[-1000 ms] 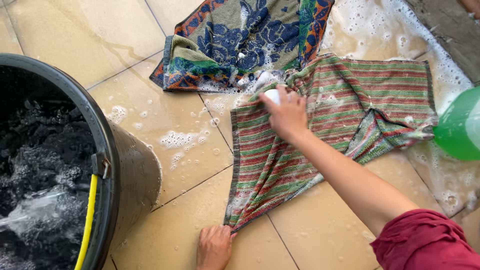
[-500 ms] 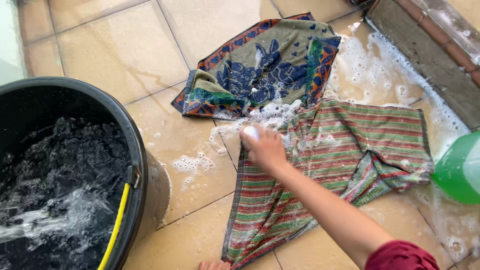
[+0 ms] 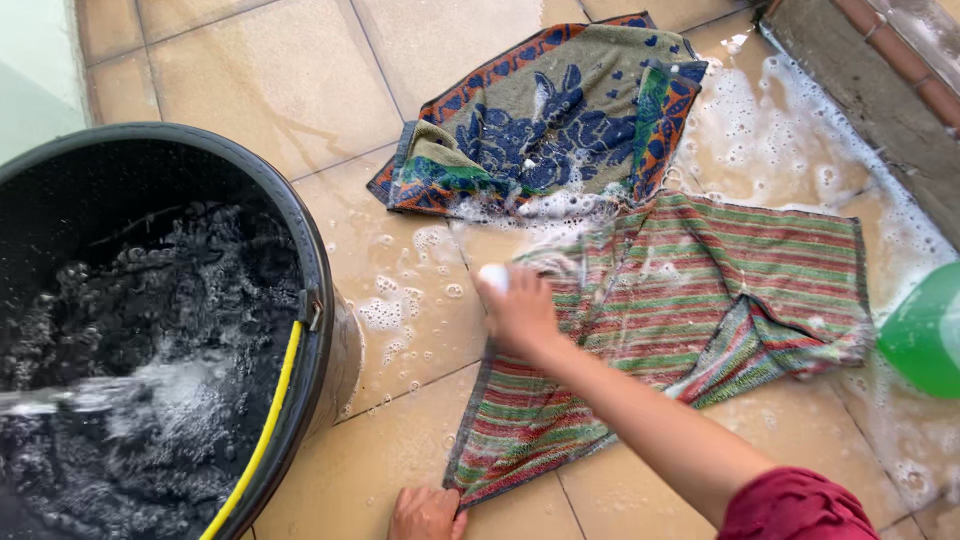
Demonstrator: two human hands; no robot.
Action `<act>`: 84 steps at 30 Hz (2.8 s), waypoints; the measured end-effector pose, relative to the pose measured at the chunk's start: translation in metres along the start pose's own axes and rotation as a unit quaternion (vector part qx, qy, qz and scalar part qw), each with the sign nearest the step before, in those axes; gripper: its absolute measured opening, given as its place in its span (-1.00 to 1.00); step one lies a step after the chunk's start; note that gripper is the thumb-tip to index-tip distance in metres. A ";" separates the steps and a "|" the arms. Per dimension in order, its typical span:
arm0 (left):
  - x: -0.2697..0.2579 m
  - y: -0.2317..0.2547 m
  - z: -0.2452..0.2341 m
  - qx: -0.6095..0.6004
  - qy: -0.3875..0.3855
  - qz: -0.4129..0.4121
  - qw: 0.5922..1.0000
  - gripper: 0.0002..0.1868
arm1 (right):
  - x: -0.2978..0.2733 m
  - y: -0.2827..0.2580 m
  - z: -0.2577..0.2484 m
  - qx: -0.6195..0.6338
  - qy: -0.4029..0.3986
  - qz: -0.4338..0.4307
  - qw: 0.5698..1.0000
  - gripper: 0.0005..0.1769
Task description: The person washes two rugs on a tiled floor by applying soap, scrubbing with a brush, and rinsing them with water from a bucket before wringing them out.
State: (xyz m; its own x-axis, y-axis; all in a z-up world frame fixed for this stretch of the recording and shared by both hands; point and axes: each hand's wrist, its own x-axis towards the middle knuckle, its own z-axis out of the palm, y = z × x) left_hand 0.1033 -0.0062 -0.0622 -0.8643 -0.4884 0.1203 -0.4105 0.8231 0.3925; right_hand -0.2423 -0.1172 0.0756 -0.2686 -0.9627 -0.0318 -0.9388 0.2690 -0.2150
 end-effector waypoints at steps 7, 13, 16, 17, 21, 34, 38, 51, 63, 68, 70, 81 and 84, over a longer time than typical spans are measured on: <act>0.003 0.006 -0.044 0.020 -0.033 -0.023 0.999 -0.73 | -0.123 0.147 -0.019 -0.014 0.152 -0.122 0.981 -0.29; 0.029 0.014 -0.064 -0.007 -0.106 -0.090 0.990 -0.81 | -0.085 0.166 -0.034 -0.086 0.169 0.203 0.961 -0.28; 0.044 0.011 -0.075 0.016 -0.198 -0.110 0.974 -0.76 | -0.170 0.030 0.025 0.047 0.070 -0.115 0.990 -0.33; 0.047 0.007 -0.081 0.016 -0.199 -0.107 0.974 -0.76 | -0.181 0.033 0.028 0.047 0.070 -0.113 0.990 -0.33; 0.059 0.010 -0.099 0.019 -0.260 -0.180 0.948 -0.69 | -0.174 0.173 -0.002 0.017 0.123 -0.038 0.992 -0.39; 0.210 0.068 -0.080 0.107 -0.098 -0.058 0.988 -0.44 | -0.172 0.115 0.018 0.002 0.169 -0.210 0.963 -0.36; 0.206 0.058 -0.054 0.104 -0.052 -0.025 0.993 -0.57 | -0.153 0.280 -0.048 -0.078 0.095 0.245 0.962 -0.50; 0.030 -0.057 -0.079 0.130 -0.123 -0.211 0.961 -0.46 | -0.136 0.166 -0.001 -0.047 0.153 -0.019 0.987 -0.32; 0.097 0.072 -0.056 0.058 -0.053 0.008 0.997 -0.43 | -0.150 0.033 0.025 0.115 0.096 -0.140 0.979 -0.26; 0.105 0.064 -0.052 0.006 -0.140 -0.066 0.988 -0.60 | -0.159 0.271 -0.049 -0.031 0.087 0.302 0.949 -0.50; 0.105 0.070 -0.058 -0.047 -0.144 -0.165 0.975 -0.52 | -0.150 0.304 -0.064 0.013 0.017 0.433 0.901 -0.28; 0.131 0.080 -0.082 -0.157 -0.190 -0.295 0.923 -0.63 | -0.233 0.301 -0.071 0.688 -0.128 0.372 0.610 0.02; 0.144 0.081 -0.088 -0.164 -0.255 -0.330 0.894 -0.59 | -0.232 0.297 -0.057 0.422 -0.140 0.438 0.782 0.01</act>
State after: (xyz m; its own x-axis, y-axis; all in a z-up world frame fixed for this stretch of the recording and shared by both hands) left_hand -0.0291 -0.0353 0.0673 -0.5192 -0.5720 -0.6350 -0.8453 0.2339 0.4804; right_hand -0.4707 0.1878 0.0745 -0.5600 -0.4201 -0.7141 0.0863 0.8276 -0.5546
